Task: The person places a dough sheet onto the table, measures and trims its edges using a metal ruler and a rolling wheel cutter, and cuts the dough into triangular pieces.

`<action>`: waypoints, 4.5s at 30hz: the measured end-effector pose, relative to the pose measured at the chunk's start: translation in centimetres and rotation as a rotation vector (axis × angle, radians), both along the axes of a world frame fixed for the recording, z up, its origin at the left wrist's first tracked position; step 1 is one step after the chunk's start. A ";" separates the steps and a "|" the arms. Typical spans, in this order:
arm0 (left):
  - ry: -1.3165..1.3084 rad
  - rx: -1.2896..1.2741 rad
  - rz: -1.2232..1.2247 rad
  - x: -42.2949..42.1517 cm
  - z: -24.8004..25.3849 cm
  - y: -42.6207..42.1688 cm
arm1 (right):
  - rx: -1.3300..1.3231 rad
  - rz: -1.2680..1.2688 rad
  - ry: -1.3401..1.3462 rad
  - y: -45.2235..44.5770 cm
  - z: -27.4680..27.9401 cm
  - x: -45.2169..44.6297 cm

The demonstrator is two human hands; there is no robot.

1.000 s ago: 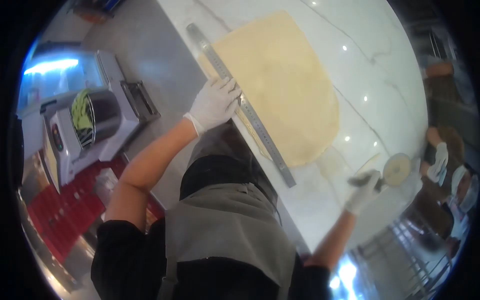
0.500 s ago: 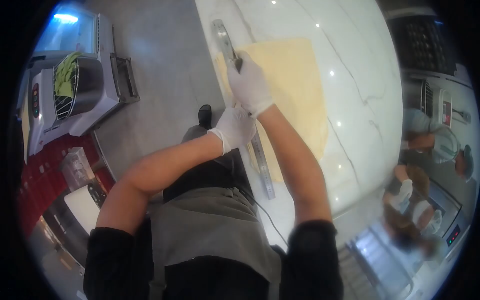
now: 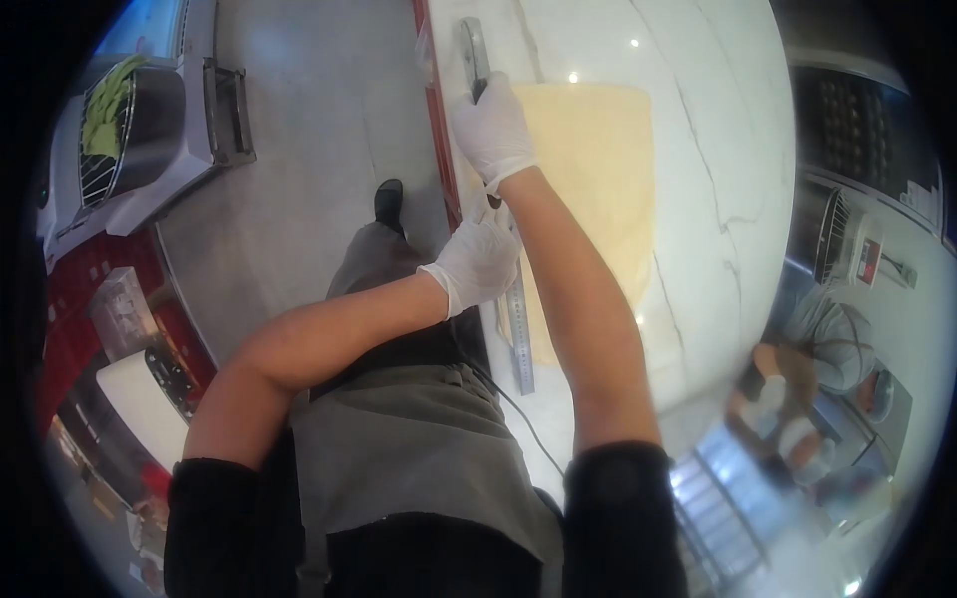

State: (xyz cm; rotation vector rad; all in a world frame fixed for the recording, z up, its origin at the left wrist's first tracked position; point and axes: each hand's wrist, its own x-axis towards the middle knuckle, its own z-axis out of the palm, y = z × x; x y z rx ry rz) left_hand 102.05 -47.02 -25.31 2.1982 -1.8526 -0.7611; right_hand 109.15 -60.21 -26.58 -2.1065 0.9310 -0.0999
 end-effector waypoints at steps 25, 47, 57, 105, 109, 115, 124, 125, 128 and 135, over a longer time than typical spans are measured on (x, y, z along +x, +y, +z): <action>0.003 -0.365 0.101 0.7 -2.0 3.0 | 0.249 -0.102 0.175 2.9 2.6 -7.7; 0.106 -0.457 0.749 13.3 -3.9 -2.5 | 0.284 -0.085 0.255 6.2 5.3 -15.2; 0.297 -0.635 0.871 11.5 -4.3 -2.9 | 0.306 -0.138 0.206 8.7 4.9 -20.6; 0.934 -0.899 0.772 3.8 -3.9 2.8 | 0.446 -0.323 0.397 19.1 9.2 -44.5; 1.137 -0.807 0.518 -2.0 9.8 5.9 | 0.276 -0.778 0.053 24.4 9.6 -52.6; 1.512 0.039 -0.118 -18.3 20.1 2.7 | -0.166 -1.075 0.384 18.7 3.8 -62.2; 1.834 -0.175 -0.256 -36.6 23.0 -6.6 | 0.730 -0.939 -1.356 25.7 8.2 -61.2; 1.649 -0.190 -0.338 -36.4 20.4 -7.7 | 0.745 -0.772 -1.466 26.0 8.6 -62.0; 0.697 -0.139 -0.645 -32.2 11.4 -9.1 | 0.629 -0.895 -1.191 27.3 3.8 -67.5; -0.015 -0.434 -1.091 -9.4 3.8 -5.1 | -0.381 -1.307 -0.020 30.0 2.7 -61.5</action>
